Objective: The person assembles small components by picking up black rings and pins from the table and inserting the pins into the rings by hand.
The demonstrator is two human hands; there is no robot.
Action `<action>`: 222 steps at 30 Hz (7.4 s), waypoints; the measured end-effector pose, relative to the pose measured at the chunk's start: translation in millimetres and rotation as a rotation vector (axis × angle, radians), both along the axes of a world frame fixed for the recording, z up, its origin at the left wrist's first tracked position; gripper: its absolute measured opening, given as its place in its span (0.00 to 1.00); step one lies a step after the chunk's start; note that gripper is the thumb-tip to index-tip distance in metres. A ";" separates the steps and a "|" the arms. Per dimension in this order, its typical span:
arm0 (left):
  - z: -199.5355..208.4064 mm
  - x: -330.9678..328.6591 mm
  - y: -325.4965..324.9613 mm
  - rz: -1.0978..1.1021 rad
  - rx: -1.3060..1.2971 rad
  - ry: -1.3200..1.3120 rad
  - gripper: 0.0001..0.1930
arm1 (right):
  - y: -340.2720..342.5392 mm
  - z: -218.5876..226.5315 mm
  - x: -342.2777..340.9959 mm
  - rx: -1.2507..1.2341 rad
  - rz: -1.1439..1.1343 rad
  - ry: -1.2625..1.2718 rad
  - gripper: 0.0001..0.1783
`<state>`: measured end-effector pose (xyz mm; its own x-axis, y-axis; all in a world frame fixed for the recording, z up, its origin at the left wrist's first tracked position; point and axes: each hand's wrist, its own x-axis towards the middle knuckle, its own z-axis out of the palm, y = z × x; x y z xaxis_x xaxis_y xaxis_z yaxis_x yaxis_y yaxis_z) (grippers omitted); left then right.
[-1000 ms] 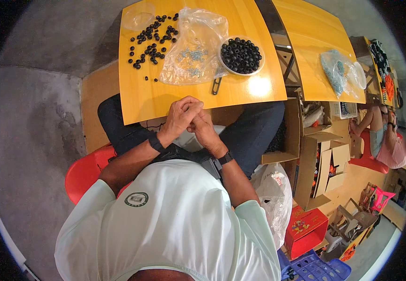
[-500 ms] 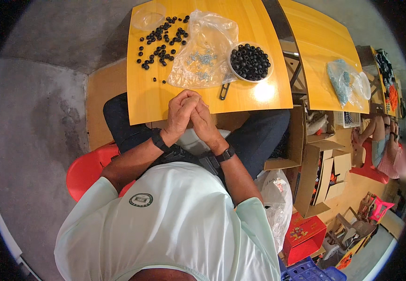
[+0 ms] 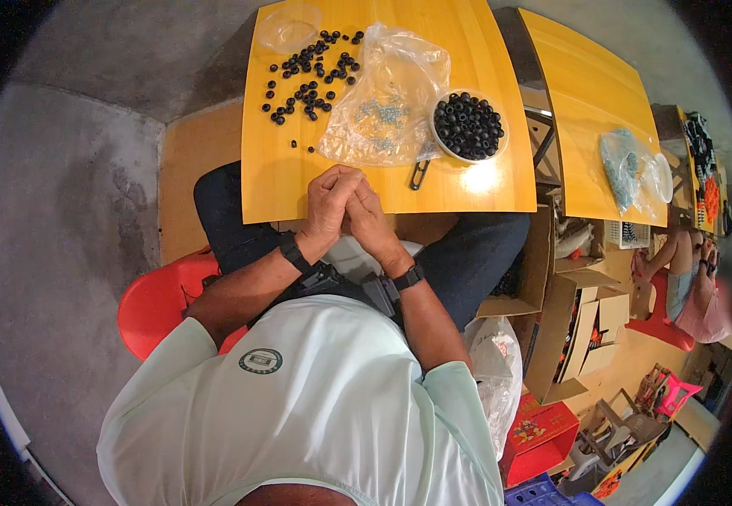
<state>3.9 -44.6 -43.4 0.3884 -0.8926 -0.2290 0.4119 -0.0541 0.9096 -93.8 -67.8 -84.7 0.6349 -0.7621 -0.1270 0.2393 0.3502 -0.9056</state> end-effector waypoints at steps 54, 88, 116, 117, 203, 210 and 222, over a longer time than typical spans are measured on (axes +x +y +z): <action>-39.0 72.6 5.8 -0.108 0.047 -0.479 0.15 | -1.7 21.3 -46.3 0.645 -0.190 -0.711 0.15; 251.9 6.2 23.4 -2.018 -0.297 0.757 0.25 | 21.0 -68.1 -312.5 0.308 -0.981 -0.734 0.23; 11.8 150.2 9.5 -0.179 0.180 -1.106 0.06 | -24.2 42.3 -168.3 0.240 -0.389 -0.271 0.19; 5.3 153.7 3.7 -0.161 0.148 -1.154 0.08 | -27.0 42.2 -152.6 0.236 -0.389 -0.271 0.19; 8.5 70.1 25.1 -0.261 -0.025 -0.764 0.10 | -6.5 19.1 -19.1 0.614 -0.007 -0.399 0.11; -15.3 114.2 -14.0 -0.024 0.060 -1.154 0.12 | -27.4 -2.2 -23.0 0.630 -0.030 -0.542 0.13; 5.8 55.2 -53.3 -0.166 -0.071 -1.251 0.08 | -26.0 0.7 -26.3 0.594 0.033 -0.652 0.15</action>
